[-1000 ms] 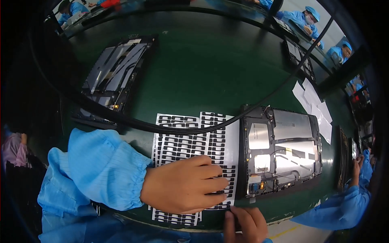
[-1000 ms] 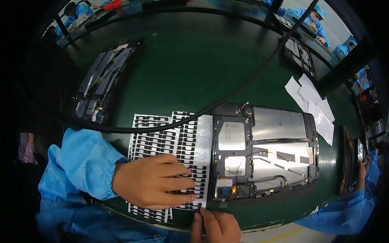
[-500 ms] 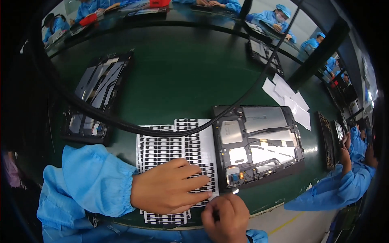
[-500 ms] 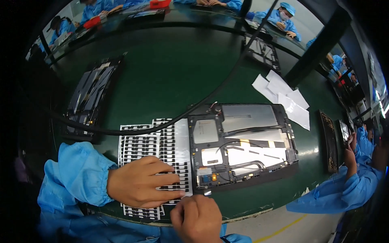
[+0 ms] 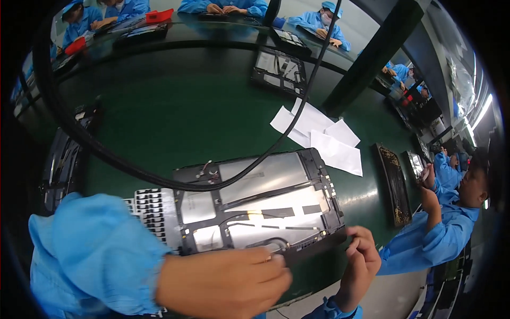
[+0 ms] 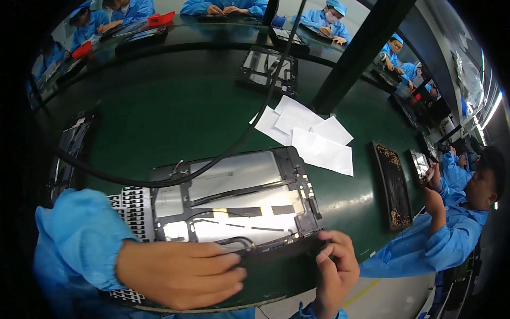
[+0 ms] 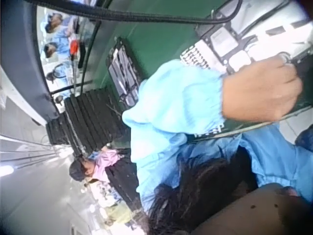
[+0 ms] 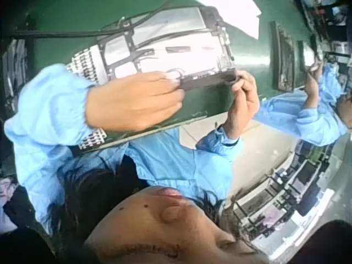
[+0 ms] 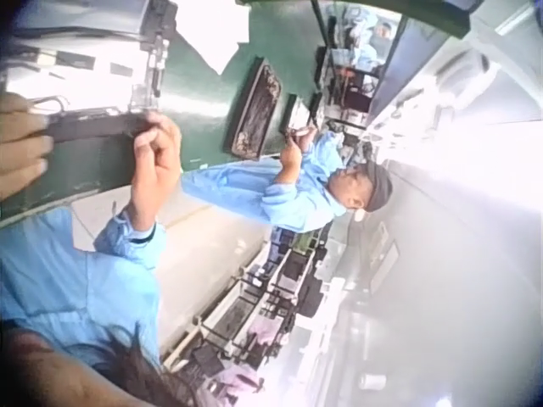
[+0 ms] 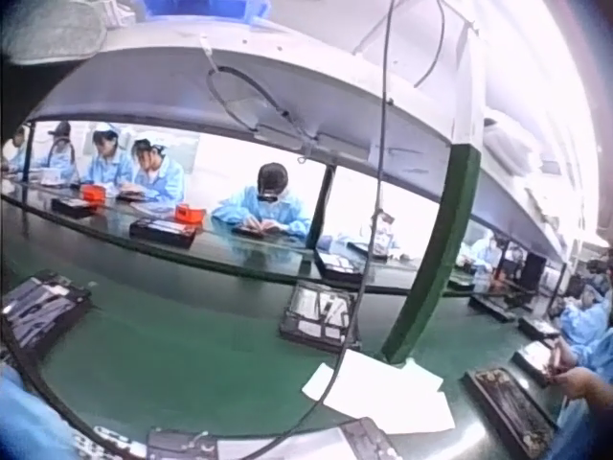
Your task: The person assembles internal components into tablets and applies adhesive strips to the tablets by hand.
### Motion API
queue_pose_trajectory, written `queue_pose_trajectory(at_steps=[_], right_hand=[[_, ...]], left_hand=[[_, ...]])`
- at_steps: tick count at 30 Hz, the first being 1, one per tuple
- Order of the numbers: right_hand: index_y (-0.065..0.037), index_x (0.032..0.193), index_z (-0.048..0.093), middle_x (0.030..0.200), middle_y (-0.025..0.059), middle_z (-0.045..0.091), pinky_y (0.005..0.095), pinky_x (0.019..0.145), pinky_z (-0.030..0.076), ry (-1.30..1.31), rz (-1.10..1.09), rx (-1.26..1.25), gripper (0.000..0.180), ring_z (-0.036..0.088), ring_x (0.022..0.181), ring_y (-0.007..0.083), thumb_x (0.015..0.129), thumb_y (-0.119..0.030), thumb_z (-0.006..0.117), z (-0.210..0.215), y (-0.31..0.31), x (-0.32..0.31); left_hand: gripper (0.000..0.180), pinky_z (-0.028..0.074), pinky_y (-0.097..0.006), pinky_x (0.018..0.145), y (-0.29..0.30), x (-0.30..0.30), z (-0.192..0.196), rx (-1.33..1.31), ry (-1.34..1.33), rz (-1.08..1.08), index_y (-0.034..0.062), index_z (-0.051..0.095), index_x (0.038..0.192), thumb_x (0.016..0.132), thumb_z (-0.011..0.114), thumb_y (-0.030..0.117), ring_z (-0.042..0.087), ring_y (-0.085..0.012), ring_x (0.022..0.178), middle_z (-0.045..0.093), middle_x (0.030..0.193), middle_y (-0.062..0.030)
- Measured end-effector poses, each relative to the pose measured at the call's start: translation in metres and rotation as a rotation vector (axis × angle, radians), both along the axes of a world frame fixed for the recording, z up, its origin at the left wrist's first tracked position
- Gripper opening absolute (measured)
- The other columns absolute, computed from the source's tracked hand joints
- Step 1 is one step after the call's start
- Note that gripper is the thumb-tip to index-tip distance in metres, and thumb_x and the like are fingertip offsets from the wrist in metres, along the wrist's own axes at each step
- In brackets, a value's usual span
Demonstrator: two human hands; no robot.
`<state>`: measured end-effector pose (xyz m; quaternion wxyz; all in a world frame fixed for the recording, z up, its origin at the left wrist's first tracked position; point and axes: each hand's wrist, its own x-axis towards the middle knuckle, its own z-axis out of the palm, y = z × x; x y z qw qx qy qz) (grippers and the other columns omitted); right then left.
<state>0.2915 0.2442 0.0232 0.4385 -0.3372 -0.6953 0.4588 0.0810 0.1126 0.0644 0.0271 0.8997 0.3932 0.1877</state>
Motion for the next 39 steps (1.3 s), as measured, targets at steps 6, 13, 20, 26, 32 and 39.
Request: queue_pose_trajectory(at_steps=[6, 13, 20, 26, 32, 39], right_hand=[[-0.002, 0.064, 0.050, 0.111, 0.0190, 0.051, 0.0427, 0.099, 0.017, -0.287, 0.195, 0.067, 0.006, 0.033, 0.117, 0.0336, 0.064, -0.008, 0.053, 0.000, 0.013, -0.019], [0.001, 0.071, 0.051, 0.099, 0.0171, 0.055, 0.0373, 0.087, 0.032, -0.248, 0.287, 0.200, 0.003, 0.047, 0.097, 0.0269, 0.069, -0.002, 0.052, 0.005, 0.029, -0.016], [0.000, 0.072, 0.052, 0.106, 0.0177, 0.054, 0.0411, 0.095, 0.023, -0.321, 0.307, 0.120, 0.005, 0.040, 0.109, 0.0311, 0.069, -0.004, 0.053, 0.003, 0.026, -0.017], [0.000, 0.073, 0.053, 0.106, 0.0165, 0.054, 0.0407, 0.095, 0.024, -0.341, 0.281, 0.150, 0.005, 0.040, 0.109, 0.0306, 0.069, -0.002, 0.055, 0.004, 0.022, -0.018], [0.001, 0.073, 0.055, 0.103, 0.0172, 0.056, 0.0414, 0.094, 0.026, -0.351, 0.260, 0.155, 0.006, 0.042, 0.107, 0.0307, 0.068, -0.001, 0.056, 0.008, 0.024, -0.017], [0.004, 0.073, 0.057, 0.088, 0.0179, 0.058, 0.0409, 0.090, 0.032, -0.037, 0.065, -0.098, 0.008, 0.048, 0.100, 0.0309, 0.064, 0.002, 0.058, -0.009, 0.022, -0.011]], left_hand=[[0.030, 0.044, -0.032, 0.075, 0.050, 0.013, -0.042, 0.119, -0.019, -0.040, -0.0094, 0.057, 0.087, 0.068, 0.048, 0.011, 0.055, -0.0271, 0.083, 0.055, 0.094, -0.0176], [0.035, 0.042, -0.037, 0.078, 0.051, 0.044, -0.069, 0.386, -0.531, 0.298, -0.0114, 0.053, 0.092, 0.070, 0.050, 0.015, 0.052, -0.0305, 0.089, 0.052, 0.099, -0.0218], [0.033, 0.042, -0.036, 0.079, 0.056, 0.006, -0.023, 0.197, 0.171, -0.052, -0.0110, 0.054, 0.092, 0.073, 0.048, 0.015, 0.052, -0.0304, 0.089, 0.052, 0.099, -0.0214], [0.033, 0.041, -0.035, 0.081, 0.049, 0.047, -0.072, 0.387, -0.538, 0.357, -0.0105, 0.054, 0.094, 0.074, 0.048, 0.015, 0.051, -0.0295, 0.091, 0.053, 0.100, -0.0198], [0.035, 0.038, -0.032, 0.088, 0.059, 0.043, -0.059, 0.139, -0.472, 0.258, -0.0090, 0.052, 0.099, 0.075, 0.047, 0.015, 0.048, -0.0259, 0.100, 0.051, 0.107, -0.0172], [0.035, 0.038, -0.031, 0.088, 0.063, 0.012, -0.027, 0.119, 0.053, 0.016, -0.0085, 0.053, 0.100, 0.074, 0.047, 0.015, 0.048, -0.0258, 0.101, 0.051, 0.108, -0.0166]])
